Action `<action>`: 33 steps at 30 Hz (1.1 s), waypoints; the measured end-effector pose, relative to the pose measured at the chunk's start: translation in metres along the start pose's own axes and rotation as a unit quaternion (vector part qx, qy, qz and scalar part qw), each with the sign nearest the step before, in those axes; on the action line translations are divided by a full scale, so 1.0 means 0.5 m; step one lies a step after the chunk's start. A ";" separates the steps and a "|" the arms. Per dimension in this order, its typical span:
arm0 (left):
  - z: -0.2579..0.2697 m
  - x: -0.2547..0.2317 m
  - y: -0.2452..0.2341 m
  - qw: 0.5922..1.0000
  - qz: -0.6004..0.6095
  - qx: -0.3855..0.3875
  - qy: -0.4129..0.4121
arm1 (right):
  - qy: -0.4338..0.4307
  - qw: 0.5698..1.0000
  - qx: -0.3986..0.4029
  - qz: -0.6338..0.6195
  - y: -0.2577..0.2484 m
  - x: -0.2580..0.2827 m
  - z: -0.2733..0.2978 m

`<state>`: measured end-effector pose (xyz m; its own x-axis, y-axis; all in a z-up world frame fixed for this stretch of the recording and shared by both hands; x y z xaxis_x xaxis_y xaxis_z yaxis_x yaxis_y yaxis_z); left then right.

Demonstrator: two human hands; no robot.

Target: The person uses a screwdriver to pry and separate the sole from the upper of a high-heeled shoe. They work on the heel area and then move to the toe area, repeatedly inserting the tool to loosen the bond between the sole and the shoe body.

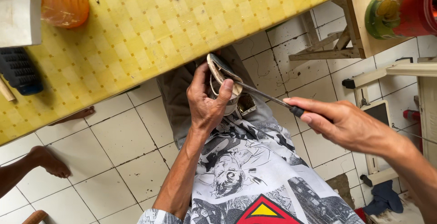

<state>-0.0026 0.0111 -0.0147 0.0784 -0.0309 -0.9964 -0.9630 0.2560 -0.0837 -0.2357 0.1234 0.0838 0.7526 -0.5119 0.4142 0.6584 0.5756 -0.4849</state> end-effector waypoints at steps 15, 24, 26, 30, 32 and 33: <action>-0.011 -0.029 0.009 0.998 0.012 -0.008 -0.066 | 0.174 0.966 -0.042 -0.183 0.208 0.033 0.103; 0.011 -0.050 0.005 0.993 0.087 -0.048 -0.064 | -0.011 0.958 -0.204 -0.199 0.249 0.029 0.108; -0.004 -0.040 0.017 0.991 0.104 -0.058 -0.056 | 0.015 0.960 -0.190 -0.204 0.235 0.019 0.105; 0.013 -0.051 0.009 0.986 0.152 -0.067 -0.014 | 0.137 0.930 -0.062 -0.336 0.232 0.031 0.119; 0.013 -0.048 0.012 0.987 0.139 -0.078 -0.011 | 0.086 0.940 -0.091 -0.316 0.252 0.014 0.118; 0.008 -0.047 0.012 0.988 0.129 -0.088 -0.004 | 0.032 0.947 -0.126 -0.295 0.257 0.009 0.115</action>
<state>-0.0093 0.0172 0.0084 -0.1748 0.0209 -0.9844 -0.9809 0.0834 0.1759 -0.1471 0.2318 0.0679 0.2474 -0.7393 0.6263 0.9345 0.0114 -0.3557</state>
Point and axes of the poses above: each hand's wrist, its own z-axis away from the middle knuckle, its own y-axis out of the palm, x = y × z, the point moved 2 cm from there along -z, towards the middle knuckle, and after that the axes turned 1 degree about y, right-handed, at the moved point
